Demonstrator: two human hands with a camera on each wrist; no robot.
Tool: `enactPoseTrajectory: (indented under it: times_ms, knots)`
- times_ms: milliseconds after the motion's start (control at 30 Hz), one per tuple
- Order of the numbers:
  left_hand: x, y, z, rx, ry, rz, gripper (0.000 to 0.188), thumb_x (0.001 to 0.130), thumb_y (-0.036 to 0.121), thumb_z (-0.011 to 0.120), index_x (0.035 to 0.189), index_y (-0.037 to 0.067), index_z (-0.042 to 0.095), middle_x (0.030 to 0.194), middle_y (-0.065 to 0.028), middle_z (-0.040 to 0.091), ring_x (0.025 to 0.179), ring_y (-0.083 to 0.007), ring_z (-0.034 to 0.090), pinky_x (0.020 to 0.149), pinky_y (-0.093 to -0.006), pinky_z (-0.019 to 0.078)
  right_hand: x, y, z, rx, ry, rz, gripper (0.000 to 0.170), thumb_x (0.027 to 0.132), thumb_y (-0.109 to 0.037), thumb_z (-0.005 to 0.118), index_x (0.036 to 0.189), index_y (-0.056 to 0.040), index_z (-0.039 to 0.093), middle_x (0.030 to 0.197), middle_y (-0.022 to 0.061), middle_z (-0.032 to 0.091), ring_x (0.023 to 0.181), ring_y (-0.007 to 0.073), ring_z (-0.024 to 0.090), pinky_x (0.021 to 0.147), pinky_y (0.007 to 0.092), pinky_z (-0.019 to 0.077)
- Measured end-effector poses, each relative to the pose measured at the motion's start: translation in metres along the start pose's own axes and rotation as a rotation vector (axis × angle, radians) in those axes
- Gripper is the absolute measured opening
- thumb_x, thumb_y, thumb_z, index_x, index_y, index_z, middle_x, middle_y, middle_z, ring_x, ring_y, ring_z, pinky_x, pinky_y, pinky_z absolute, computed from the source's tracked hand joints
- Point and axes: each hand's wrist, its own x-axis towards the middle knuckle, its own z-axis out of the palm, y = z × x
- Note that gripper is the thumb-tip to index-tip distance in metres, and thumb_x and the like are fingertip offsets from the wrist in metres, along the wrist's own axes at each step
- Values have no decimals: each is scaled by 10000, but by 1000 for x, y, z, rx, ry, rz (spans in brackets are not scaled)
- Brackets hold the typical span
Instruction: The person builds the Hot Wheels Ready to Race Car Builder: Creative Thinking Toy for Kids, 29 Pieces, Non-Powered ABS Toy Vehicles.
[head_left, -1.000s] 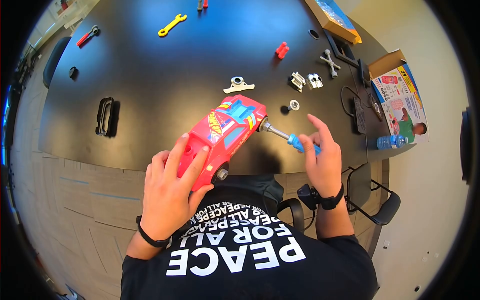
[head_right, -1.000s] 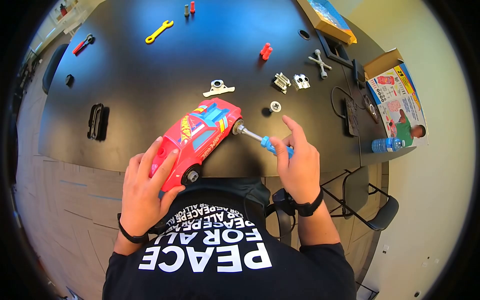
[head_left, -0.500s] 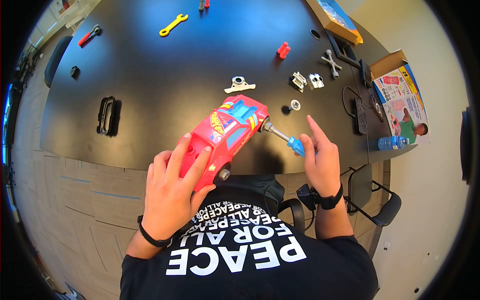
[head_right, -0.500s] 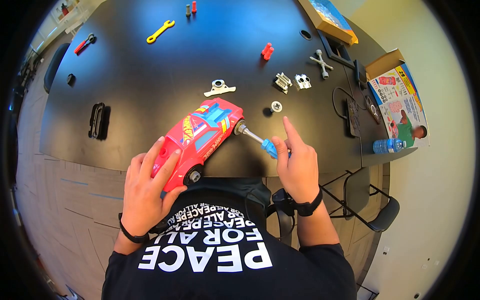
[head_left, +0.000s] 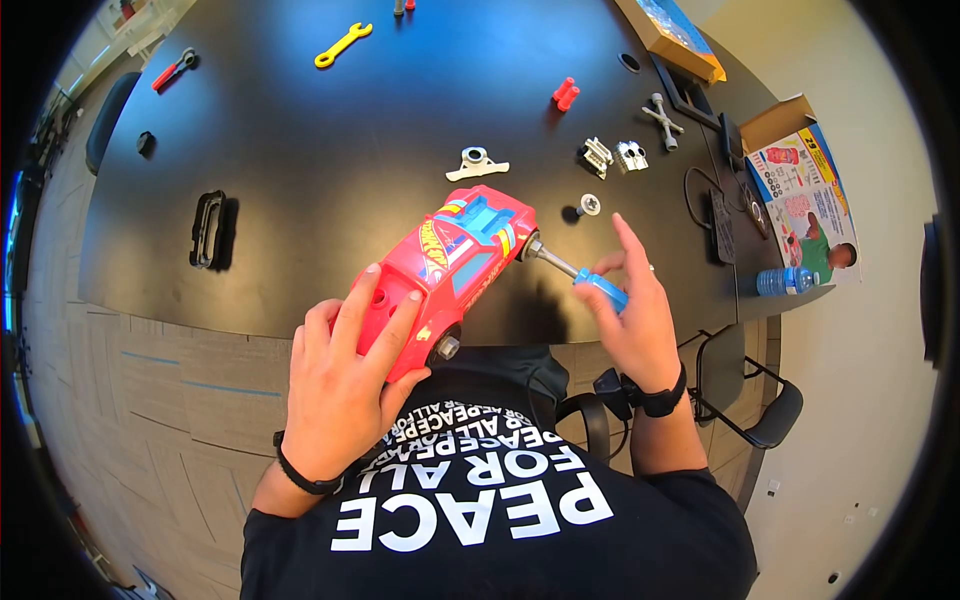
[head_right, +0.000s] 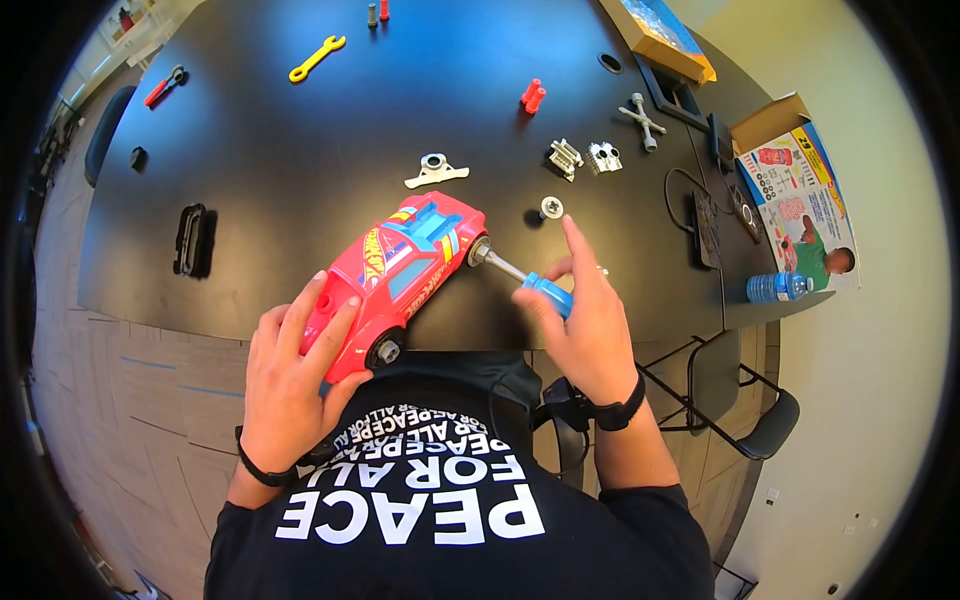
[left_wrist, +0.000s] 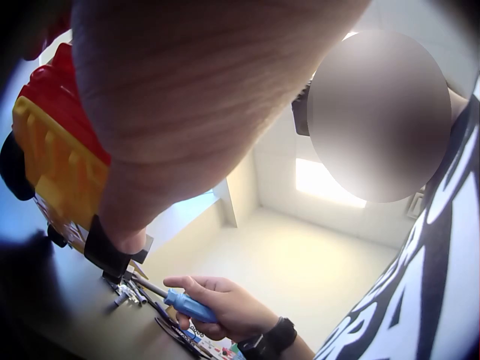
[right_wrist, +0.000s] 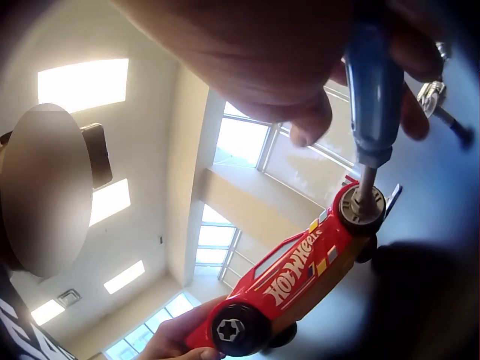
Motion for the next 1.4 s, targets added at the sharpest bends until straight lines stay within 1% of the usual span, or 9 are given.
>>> enactPoseTrajectory:
  times_ms: [100,200,300,400,467,567,900,1100,1400]
  knots:
    - [-1,0,1,0,1,-1,766,805,264,936,1517,135,685,1697,-160,497,1244,-425,586,1068,-524,510,-1,-1,1,-91,40,-128,736,1038,-168,782,1660,15,433,886,147,759,755,316,739,726,407,572]
    - [0,-1,1,-2,2,1,766,802,266,936,1516,139,686,1696,-160,497,1243,-424,586,1067,-525,511,2,11,2,40,-74,77,745,1026,-199,804,1651,2,452,901,133,743,764,308,723,739,396,567]
    - [-1,-1,2,-6,1,-1,768,801,265,936,1516,141,686,1696,-161,496,1242,-425,586,1066,-526,513,2,2,2,-149,85,-179,679,1050,-228,779,1618,10,493,890,126,756,752,311,725,737,391,564]
    - [-1,-1,2,-2,0,3,773,798,264,937,1518,143,684,1696,-160,496,1241,-426,586,1066,-528,513,4,6,0,133,-134,198,658,1030,-233,800,1579,13,532,884,117,750,752,320,714,733,401,556]
    - [-1,-1,2,1,0,2,776,796,264,938,1520,144,683,1697,-160,496,1241,-427,585,1066,-529,513,0,2,6,-15,39,-57,578,1051,-206,770,1540,20,561,881,142,763,757,323,730,728,405,556]
    - [-1,0,2,1,-3,3,781,794,263,939,1522,151,682,1698,-159,495,1242,-428,585,1067,-530,513,3,2,-1,-8,-107,98,573,1046,-212,776,1534,4,568,917,146,746,787,321,721,745,405,552]
    - [-1,-1,2,3,-5,17,791,796,262,938,1535,159,673,1697,-173,496,1235,-431,589,1065,-532,517,1,6,6,-75,-63,11,334,995,-243,829,1240,-55,703,948,153,745,825,351,724,732,434,554]
    - [-1,-4,7,-13,8,48,766,804,226,930,1521,133,674,1706,-190,481,1249,-448,571,1068,-533,525,3,-5,10,-204,34,-259,258,989,-243,834,1143,-59,739,872,152,730,795,372,724,723,452,564]
    - [4,-7,11,-21,30,77,733,789,140,924,1485,125,695,1712,-191,475,1324,-478,539,1103,-558,526,10,18,24,67,-142,46,194,1024,-209,793,1093,-31,758,880,185,749,774,386,718,708,445,552]
